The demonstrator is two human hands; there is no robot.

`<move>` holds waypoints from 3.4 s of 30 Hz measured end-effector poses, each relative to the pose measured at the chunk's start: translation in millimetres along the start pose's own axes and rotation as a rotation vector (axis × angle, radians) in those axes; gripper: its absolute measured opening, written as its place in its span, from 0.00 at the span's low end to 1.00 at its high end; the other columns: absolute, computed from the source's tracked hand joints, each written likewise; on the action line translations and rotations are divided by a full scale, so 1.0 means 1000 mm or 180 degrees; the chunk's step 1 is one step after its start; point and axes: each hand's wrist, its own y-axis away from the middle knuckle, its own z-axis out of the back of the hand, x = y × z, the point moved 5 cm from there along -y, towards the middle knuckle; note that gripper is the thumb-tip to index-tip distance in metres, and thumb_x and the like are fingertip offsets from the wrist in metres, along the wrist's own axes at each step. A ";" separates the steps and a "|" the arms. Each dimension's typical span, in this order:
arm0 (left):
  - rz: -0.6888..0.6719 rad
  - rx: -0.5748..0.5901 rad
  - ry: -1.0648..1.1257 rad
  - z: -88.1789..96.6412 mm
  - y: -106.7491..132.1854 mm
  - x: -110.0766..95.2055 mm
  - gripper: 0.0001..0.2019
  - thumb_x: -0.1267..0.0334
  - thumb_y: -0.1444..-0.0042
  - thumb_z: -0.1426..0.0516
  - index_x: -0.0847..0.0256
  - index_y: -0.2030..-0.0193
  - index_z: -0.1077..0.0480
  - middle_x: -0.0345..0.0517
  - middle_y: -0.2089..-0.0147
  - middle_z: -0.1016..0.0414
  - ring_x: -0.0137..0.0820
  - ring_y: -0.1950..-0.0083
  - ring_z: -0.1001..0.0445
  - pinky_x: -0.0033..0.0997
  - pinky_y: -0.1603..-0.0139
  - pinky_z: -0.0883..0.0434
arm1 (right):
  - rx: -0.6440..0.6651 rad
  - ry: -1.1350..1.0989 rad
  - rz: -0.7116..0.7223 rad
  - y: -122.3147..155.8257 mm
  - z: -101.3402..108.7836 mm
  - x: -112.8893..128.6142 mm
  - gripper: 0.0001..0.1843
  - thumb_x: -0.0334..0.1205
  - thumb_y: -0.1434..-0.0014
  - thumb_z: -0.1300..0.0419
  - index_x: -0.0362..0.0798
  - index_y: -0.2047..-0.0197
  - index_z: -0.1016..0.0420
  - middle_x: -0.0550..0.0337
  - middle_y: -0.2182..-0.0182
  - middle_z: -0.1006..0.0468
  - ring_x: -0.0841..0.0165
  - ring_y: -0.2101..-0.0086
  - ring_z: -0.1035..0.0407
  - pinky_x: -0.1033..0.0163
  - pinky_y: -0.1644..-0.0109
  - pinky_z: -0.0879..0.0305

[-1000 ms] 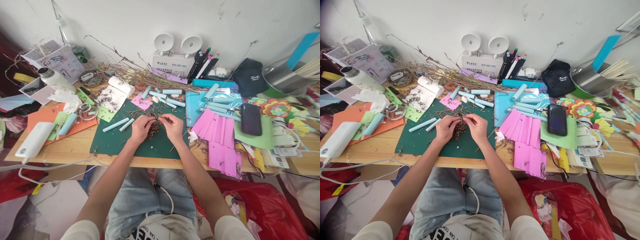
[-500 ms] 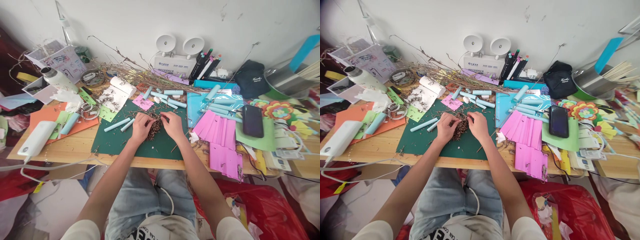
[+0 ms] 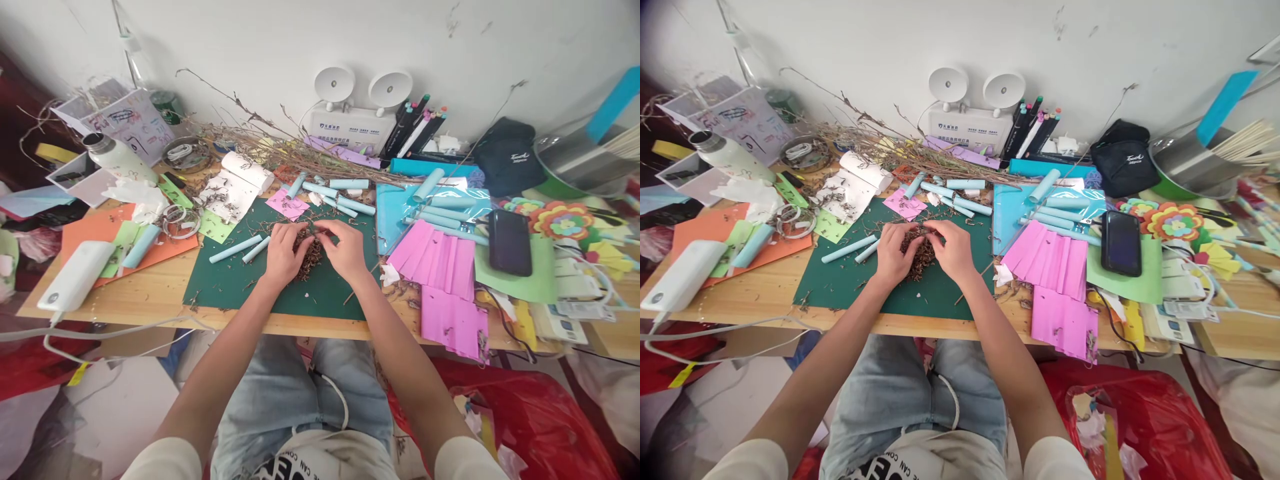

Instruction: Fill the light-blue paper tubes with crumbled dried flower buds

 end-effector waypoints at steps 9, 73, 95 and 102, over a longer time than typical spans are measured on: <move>-0.0207 0.0133 0.0259 -0.002 0.004 -0.004 0.10 0.59 0.33 0.48 0.60 0.56 0.27 0.48 0.61 0.22 0.33 0.59 0.27 0.37 0.57 0.28 | -0.0081 -0.0071 0.0127 0.010 0.002 0.009 0.06 0.35 0.40 0.42 0.52 0.64 0.22 0.57 0.63 0.19 0.64 0.60 0.25 0.57 0.52 0.28; -0.0311 -0.0109 0.0205 -0.002 0.003 -0.001 0.10 0.64 0.33 0.48 0.59 0.52 0.26 0.48 0.57 0.22 0.33 0.55 0.27 0.37 0.53 0.28 | -0.0098 -0.0068 0.0139 0.006 0.004 0.002 0.07 0.39 0.41 0.37 0.52 0.59 0.20 0.56 0.62 0.23 0.62 0.58 0.29 0.55 0.51 0.31; -0.0392 -0.0004 0.0074 -0.005 0.003 -0.002 0.16 0.63 0.33 0.49 0.58 0.41 0.30 0.49 0.59 0.28 0.33 0.56 0.30 0.34 0.55 0.30 | -0.0119 0.0513 0.0216 0.009 0.003 -0.002 0.12 0.37 0.39 0.41 0.51 0.53 0.22 0.53 0.58 0.23 0.59 0.55 0.31 0.52 0.49 0.33; 0.0122 -0.0074 0.0259 -0.004 0.008 0.002 0.14 0.63 0.35 0.45 0.60 0.43 0.33 0.48 0.55 0.22 0.30 0.57 0.22 0.32 0.53 0.25 | 0.0023 -0.0150 0.0244 0.008 0.002 0.008 0.07 0.39 0.39 0.40 0.53 0.57 0.22 0.58 0.60 0.19 0.63 0.57 0.27 0.55 0.50 0.29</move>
